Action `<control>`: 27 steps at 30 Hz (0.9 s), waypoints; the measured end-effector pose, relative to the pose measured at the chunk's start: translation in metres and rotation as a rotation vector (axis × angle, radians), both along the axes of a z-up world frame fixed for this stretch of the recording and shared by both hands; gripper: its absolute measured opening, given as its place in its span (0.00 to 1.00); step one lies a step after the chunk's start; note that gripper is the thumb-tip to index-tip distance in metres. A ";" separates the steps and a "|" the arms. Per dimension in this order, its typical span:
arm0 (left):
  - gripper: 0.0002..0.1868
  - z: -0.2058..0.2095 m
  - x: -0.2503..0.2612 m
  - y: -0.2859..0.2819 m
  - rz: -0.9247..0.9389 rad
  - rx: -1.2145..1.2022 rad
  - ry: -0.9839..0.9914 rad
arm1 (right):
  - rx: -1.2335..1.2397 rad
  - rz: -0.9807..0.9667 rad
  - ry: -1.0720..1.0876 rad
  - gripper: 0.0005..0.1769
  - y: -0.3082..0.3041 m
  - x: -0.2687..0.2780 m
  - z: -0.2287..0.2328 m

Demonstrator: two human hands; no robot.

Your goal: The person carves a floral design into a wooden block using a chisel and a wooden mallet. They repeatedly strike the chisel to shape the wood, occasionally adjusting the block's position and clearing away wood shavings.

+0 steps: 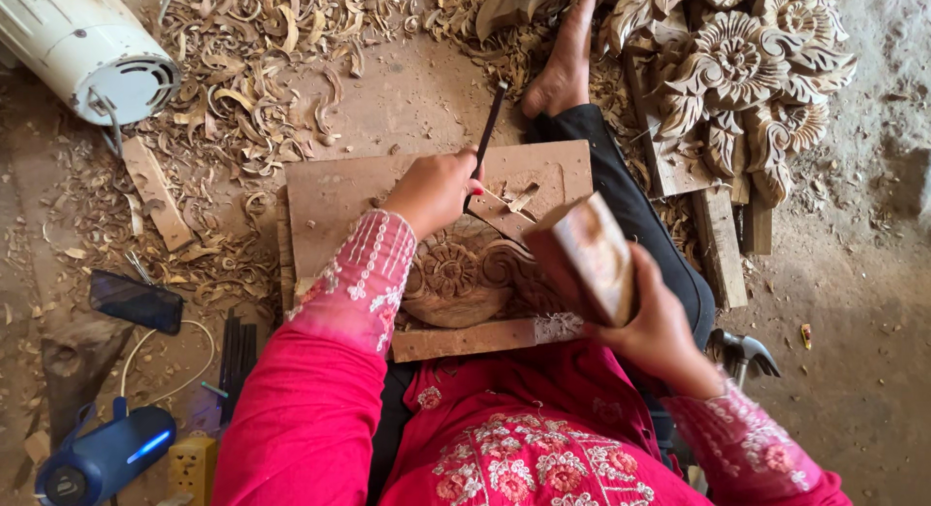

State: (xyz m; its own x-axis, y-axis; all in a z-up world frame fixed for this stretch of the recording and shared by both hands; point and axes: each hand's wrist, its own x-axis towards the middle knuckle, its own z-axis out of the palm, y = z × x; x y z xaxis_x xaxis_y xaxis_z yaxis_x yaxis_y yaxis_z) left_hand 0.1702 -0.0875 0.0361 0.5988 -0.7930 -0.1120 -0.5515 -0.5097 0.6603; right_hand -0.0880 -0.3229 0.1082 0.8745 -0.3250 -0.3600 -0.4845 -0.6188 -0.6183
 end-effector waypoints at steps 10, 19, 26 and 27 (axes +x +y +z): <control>0.09 -0.004 0.018 -0.015 -0.027 0.028 0.024 | 0.636 -0.261 -0.796 0.64 -0.043 0.132 0.032; 0.08 -0.008 0.018 -0.021 -0.087 0.092 0.074 | -0.292 0.186 -0.726 0.47 -0.085 0.198 0.005; 0.10 0.004 0.012 -0.013 -0.071 0.120 0.062 | -0.500 0.354 -0.587 0.51 -0.096 0.188 0.002; 0.11 0.003 0.011 -0.011 -0.045 0.102 0.033 | -0.682 0.460 -0.471 0.50 -0.096 0.188 0.002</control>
